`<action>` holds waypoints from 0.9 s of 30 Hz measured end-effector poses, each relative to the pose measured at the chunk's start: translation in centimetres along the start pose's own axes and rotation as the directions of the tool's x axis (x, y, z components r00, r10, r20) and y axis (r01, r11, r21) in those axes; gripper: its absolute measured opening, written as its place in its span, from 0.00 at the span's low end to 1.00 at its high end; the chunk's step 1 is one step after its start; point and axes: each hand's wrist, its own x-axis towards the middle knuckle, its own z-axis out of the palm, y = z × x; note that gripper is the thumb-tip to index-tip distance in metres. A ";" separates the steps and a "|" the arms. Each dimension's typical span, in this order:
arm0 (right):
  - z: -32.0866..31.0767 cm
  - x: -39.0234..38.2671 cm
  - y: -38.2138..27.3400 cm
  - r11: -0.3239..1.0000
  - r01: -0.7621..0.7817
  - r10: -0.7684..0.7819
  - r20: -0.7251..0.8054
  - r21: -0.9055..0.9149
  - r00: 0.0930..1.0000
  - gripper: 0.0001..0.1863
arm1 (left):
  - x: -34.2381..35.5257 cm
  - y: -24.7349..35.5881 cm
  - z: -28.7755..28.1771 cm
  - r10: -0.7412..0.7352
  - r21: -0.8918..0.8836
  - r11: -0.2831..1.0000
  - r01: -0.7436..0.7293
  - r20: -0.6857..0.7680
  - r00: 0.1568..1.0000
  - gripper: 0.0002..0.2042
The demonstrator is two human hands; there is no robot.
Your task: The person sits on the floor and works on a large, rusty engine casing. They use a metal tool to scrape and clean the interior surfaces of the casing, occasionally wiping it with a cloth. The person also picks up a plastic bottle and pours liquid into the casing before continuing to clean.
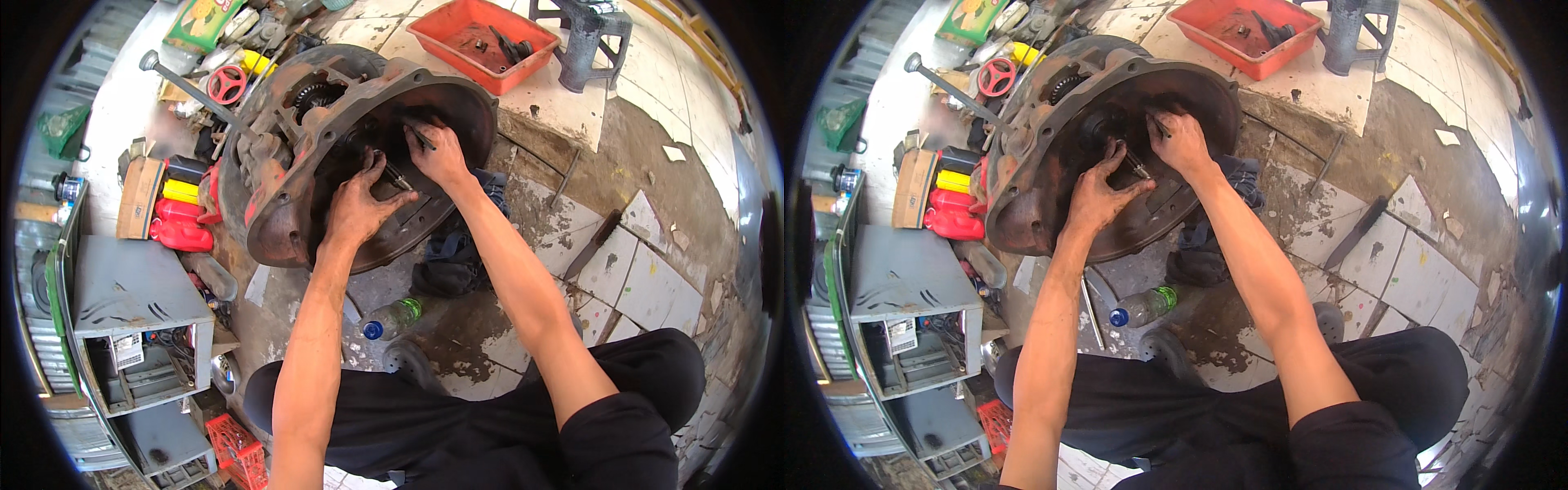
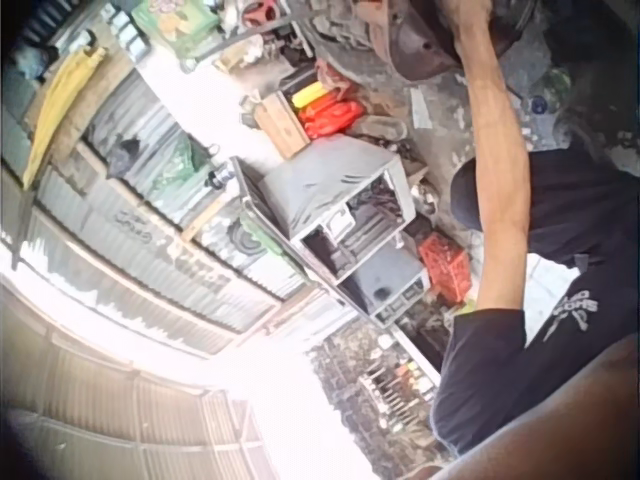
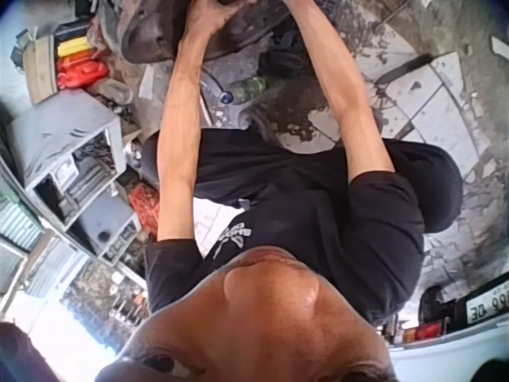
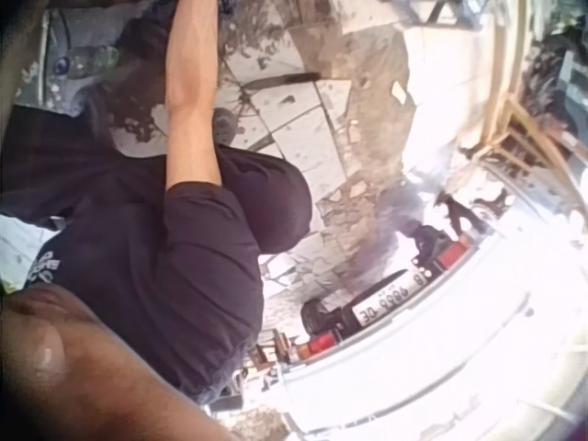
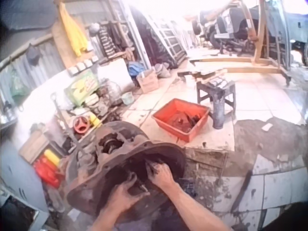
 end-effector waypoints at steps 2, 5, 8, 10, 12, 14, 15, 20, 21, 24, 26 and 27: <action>0.2 0.0 -0.2 1.000 0.024 -0.024 -0.078 -0.002 0.997 0.10 | -0.2 0.1 0.0 -0.009 0.003 1.000 0.009 0.002 1.000 0.47; 0.2 -0.1 0.4 0.996 0.087 -0.088 0.086 0.016 0.992 0.10 | 0.6 0.2 0.6 0.035 -0.009 0.999 -0.035 -0.021 0.999 0.47; 0.1 -0.1 -0.3 0.999 -0.045 0.045 -0.017 0.014 0.999 0.13 | 0.1 0.5 0.2 -0.005 -0.023 1.000 0.005 -0.007 1.000 0.46; 0.0 -0.2 -0.1 0.997 -0.073 0.073 -0.012 0.000 0.997 0.13 | 0.0 0.8 0.4 -0.017 -0.036 0.999 0.017 -0.007 1.000 0.45; 0.1 -0.1 -0.4 0.988 -0.126 0.121 0.067 0.091 0.990 0.13 | -0.1 0.6 0.3 -0.019 -0.033 0.999 0.019 -0.016 1.000 0.45; -0.6 0.1 -0.5 0.994 -0.081 0.079 0.026 0.067 0.997 0.13 | -0.1 0.3 0.4 -0.009 -0.013 1.000 0.009 -0.006 1.000 0.47; -0.2 -0.1 0.1 0.999 -0.023 0.023 0.001 0.035 1.000 0.12 | 0.1 0.3 0.6 0.001 -0.006 1.000 -0.001 0.000 1.000 0.49; 0.2 -0.2 -0.5 0.998 0.003 -0.005 0.025 0.065 1.000 0.15 | -0.2 -0.1 0.7 -0.013 0.005 1.000 0.013 -0.011 1.000 0.48; 0.1 0.0 -0.8 0.991 -0.089 0.083 0.057 0.103 0.995 0.16 | -0.3 -0.1 0.6 -0.026 0.018 1.000 0.026 -0.011 1.000 0.48; 0.6 -0.7 0.1 0.991 0.092 -0.092 0.008 -0.094 0.996 0.14 | -0.1 1.1 0.7 0.004 -0.039 0.999 -0.005 -0.027 1.000 0.45; 1.0 -0.7 0.8 1.000 -0.013 0.012 0.091 0.007 0.996 0.14 | -0.1 1.4 0.9 -0.013 -0.044 0.999 0.012 -0.015 1.000 0.45; 1.0 -0.3 0.1 1.000 -0.030 0.029 0.053 0.007 0.998 0.14 | -0.4 1.1 0.7 -0.030 -0.042 0.999 0.029 -0.014 0.999 0.45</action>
